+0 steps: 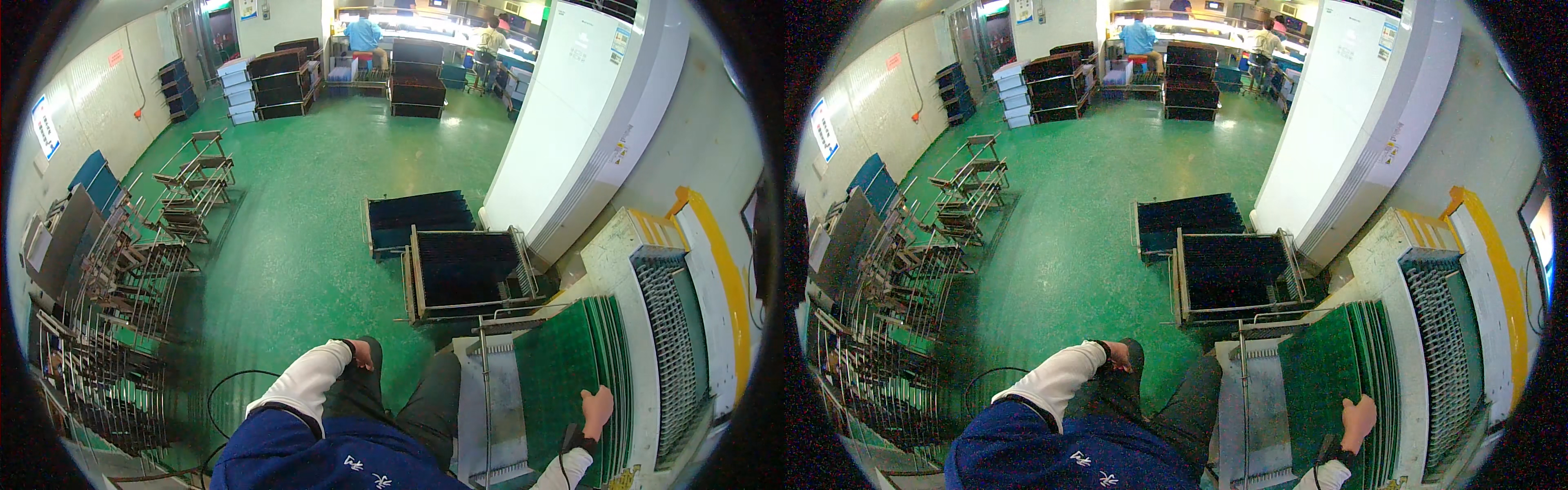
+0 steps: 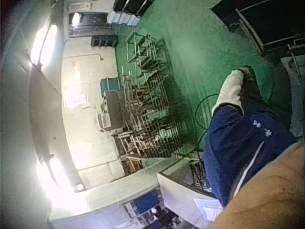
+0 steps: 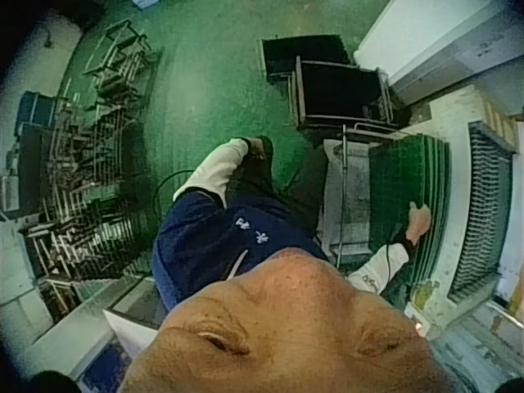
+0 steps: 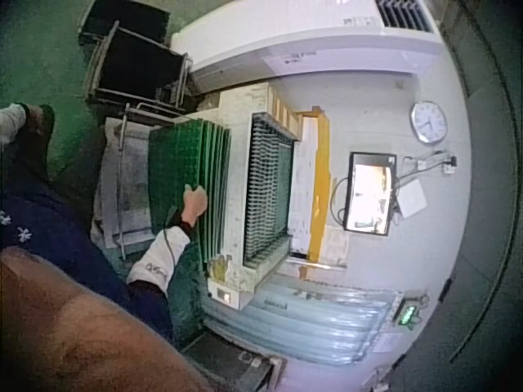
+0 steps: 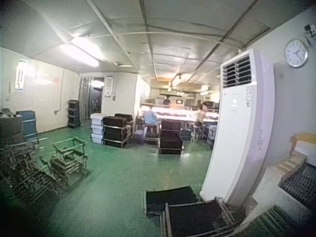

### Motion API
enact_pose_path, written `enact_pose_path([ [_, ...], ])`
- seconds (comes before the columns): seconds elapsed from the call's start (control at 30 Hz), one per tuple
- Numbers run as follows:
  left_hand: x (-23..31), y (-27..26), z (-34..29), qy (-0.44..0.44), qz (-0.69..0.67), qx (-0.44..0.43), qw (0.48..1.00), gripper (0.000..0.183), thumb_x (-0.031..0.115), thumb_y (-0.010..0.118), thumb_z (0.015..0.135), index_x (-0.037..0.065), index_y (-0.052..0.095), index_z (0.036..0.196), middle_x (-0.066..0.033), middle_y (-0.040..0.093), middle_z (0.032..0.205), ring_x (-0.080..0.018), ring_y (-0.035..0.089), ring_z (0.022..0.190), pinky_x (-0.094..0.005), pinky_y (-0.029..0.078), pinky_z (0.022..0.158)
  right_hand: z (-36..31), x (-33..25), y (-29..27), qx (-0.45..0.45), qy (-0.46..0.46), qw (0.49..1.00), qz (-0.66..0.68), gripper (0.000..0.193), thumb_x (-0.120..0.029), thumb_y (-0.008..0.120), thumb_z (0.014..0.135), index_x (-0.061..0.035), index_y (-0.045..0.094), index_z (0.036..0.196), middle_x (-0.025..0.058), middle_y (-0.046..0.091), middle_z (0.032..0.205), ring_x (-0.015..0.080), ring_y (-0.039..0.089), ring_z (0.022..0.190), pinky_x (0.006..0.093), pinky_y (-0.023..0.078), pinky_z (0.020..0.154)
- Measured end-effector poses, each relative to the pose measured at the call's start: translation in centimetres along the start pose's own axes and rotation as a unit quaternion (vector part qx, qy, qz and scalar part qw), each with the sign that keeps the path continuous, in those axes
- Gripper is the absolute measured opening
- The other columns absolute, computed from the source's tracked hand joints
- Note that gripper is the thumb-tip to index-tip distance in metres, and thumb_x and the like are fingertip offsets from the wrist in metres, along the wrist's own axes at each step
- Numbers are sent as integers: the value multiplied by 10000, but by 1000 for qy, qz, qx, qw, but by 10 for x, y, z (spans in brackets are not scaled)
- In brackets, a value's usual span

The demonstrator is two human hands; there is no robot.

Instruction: Transfer green circuit boards from a vertical rack into a processing machine and then to a separate storage rack.

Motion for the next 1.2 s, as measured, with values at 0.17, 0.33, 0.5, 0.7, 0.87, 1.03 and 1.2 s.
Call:
enact_pose_path([
  [0.17, 2, 1, -3, 12, -46, -19, 999, 257, 307, 757, 745, 71, 731, 843, -52, 665, 736, -175, 623, 636, -333, 514, 579, 8, 13, 14, 35, -18, 999, 7, 449, -262, 761, 673, 1, 632, 1012, 195, 635, 999, 367, 595, 968, 449, 472, 835],
  [0.33, 2, 1, -1, -3, 11, -9, 1000, 269, 321, 751, 755, 66, 724, 835, -47, 662, 730, -170, 623, 633, -323, 522, 584, 6, 7, 10, 7, -10, 1000, 0, 455, -269, 762, 671, -2, 629, 1014, 192, 633, 991, 369, 595, 959, 455, 471, 832],
  [0.5, -4, 3, 9, 4, 9, -11, 1000, 271, 315, 745, 769, 51, 712, 818, -48, 663, 731, -170, 623, 633, -326, 532, 582, 5, 6, 7, 36, -20, 999, -3, 448, -274, 765, 670, -4, 633, 1001, 191, 635, 985, 369, 596, 952, 455, 473, 824],
  [0.7, -1, 4, 11, 5, -11, -17, 1000, 258, 287, 760, 761, 38, 708, 807, -54, 662, 728, -175, 619, 627, -327, 529, 560, 4, 7, 5, 30, -18, 999, -1, 451, -273, 767, 669, -7, 632, 1007, 192, 635, 984, 370, 597, 948, 453, 473, 817],
  [0.87, -4, 4, 0, 8, -28, -11, 1000, 260, 293, 763, 754, 43, 712, 803, -53, 663, 729, -171, 614, 618, -326, 530, 568, 3, 3, 8, 49, -33, 998, 4, 417, -263, 770, 662, -9, 640, 967, 195, 637, 964, 372, 600, 934, 452, 471, 805],
  [1.03, 9, -3, -8, 7, -17, -10, 1000, 270, 319, 765, 735, 62, 717, 804, -51, 660, 722, -163, 595, 602, -327, 497, 546, -2, 4, -3, 41, -45, 998, 18, 337, -263, 741, 678, -24, 655, 899, 196, 645, 887, 382, 609, 871, 461, 472, 763],
  [1.2, 5, -8, -6, 2, 44, -7, 999, 352, 415, 706, 735, 75, 660, 654, -52, 630, 627, -168, 566, 561, -362, 452, 530, 7, 8, -18, 44, -77, 994, 61, 374, -294, 696, 700, -14, 658, 945, 216, 647, 900, 397, 608, 854, 474, 474, 743],
])
Point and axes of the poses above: each hand's wrist, its own z-axis towards the middle knuckle, its own y-axis out of the palm, x = y × z, the point moved 7 cm from there along z, towards the middle knuckle
